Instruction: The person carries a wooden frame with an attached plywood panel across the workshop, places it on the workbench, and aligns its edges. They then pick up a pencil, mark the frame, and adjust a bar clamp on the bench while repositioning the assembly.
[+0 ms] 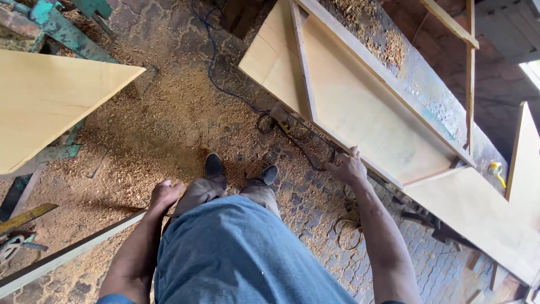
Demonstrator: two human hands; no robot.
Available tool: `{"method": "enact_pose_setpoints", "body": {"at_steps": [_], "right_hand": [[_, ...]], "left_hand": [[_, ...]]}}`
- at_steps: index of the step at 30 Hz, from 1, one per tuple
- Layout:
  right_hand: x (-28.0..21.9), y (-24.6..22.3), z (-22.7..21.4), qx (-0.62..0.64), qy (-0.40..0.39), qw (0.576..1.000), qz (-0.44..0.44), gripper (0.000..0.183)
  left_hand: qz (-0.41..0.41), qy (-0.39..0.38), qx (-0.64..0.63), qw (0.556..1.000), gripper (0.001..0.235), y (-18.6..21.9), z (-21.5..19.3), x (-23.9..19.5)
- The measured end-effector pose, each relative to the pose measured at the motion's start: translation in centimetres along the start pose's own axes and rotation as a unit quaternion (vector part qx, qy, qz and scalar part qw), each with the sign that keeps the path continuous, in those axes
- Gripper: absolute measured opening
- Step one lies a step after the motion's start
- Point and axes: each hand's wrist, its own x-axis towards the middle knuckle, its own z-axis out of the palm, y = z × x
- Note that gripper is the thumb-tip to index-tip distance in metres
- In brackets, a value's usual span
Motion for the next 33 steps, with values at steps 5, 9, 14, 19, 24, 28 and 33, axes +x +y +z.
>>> {"method": "enact_pose_setpoints", "body": {"at_steps": [5, 9, 14, 19, 24, 28, 33], "right_hand": [[0.0, 0.5, 0.4, 0.018, 0.000, 1.000, -0.006, 0.070], [-0.2, 0.7, 0.9, 0.027, 0.018, 0.999, -0.020, 0.067], [-0.6, 0.6, 1.7, 0.057, 0.051, 0.997, -0.014, 0.066], [-1.2, 1.2, 1.8, 0.128, 0.058, 0.990, -0.016, 0.077], [-1.0, 1.8, 1.7, 0.146, 0.040, 0.988, -0.003, 0.075], [-1.3, 2.7, 1.8, 0.182, 0.060, 0.981, -0.027, 0.057], [-2.0, 3.9, 0.6, 0.188, 0.048, 0.980, -0.046, 0.056]], "left_hand": [[0.042, 0.025, 0.032, 0.998, 0.076, -0.6, 0.3, -0.4], [-0.003, 0.003, 0.029, 1.000, 0.073, -1.9, 0.6, -1.1], [0.058, 0.014, 0.102, 0.993, 0.065, -3.8, 1.7, -0.4], [0.149, 0.033, 0.222, 0.963, 0.069, -7.5, 3.3, 6.2], [0.102, 0.002, 0.160, 0.982, 0.058, -0.9, 2.9, 2.3], [0.208, 0.031, 0.159, 0.965, 0.048, 4.0, 4.1, 2.7], [0.191, 0.028, 0.183, 0.964, 0.052, 14.6, 6.9, -1.5]]}}
